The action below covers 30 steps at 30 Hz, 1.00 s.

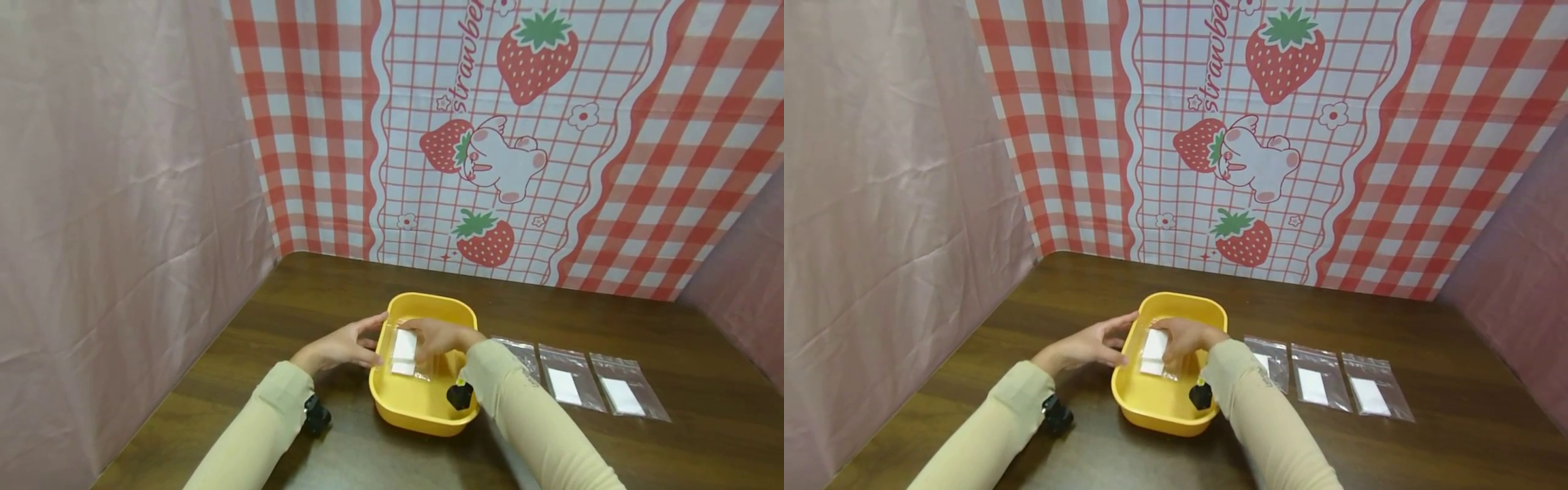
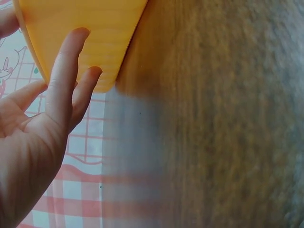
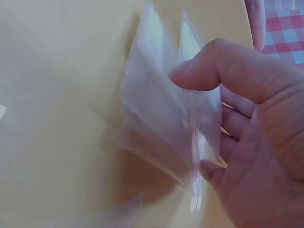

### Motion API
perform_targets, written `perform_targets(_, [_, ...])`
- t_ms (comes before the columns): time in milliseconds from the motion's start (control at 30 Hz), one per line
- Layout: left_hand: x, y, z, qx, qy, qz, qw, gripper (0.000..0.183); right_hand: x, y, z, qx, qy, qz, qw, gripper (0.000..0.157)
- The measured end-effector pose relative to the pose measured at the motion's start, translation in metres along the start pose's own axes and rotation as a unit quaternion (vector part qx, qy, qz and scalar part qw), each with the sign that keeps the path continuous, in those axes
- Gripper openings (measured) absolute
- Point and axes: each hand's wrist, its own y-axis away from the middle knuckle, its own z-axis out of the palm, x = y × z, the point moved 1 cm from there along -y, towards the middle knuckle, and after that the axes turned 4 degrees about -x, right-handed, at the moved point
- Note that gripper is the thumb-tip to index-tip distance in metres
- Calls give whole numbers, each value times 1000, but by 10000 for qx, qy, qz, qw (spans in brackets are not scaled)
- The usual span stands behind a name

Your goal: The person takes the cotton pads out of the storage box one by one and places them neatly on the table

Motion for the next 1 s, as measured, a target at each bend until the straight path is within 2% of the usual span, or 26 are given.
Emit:
perform_targets(200, [0, -1, 1, -13, -26, 58, 10000, 88, -2, 1, -5, 304, -49, 2, 9995, 66])
perform_targets(433, [1, -1, 2, 60, 30, -31, 10000, 88, -6, 6, -15, 536, 182, -362, 9977, 63])
perform_targets(700, [-1, -1, 2, -42, 130, 81, 9999, 88, -12, 11, -23, 753, 158, -258, 9967, 64])
perform_targets(833, [0, 0, 3, -60, 153, 74, 9998, 88, -16, 15, -28, 910, 128, -68, 9957, 67])
perform_targets(1000, [-1, 0, 1, -50, 30, 146, 9999, 88, -21, 21, -35, 1089, 146, -115, 9939, 69])
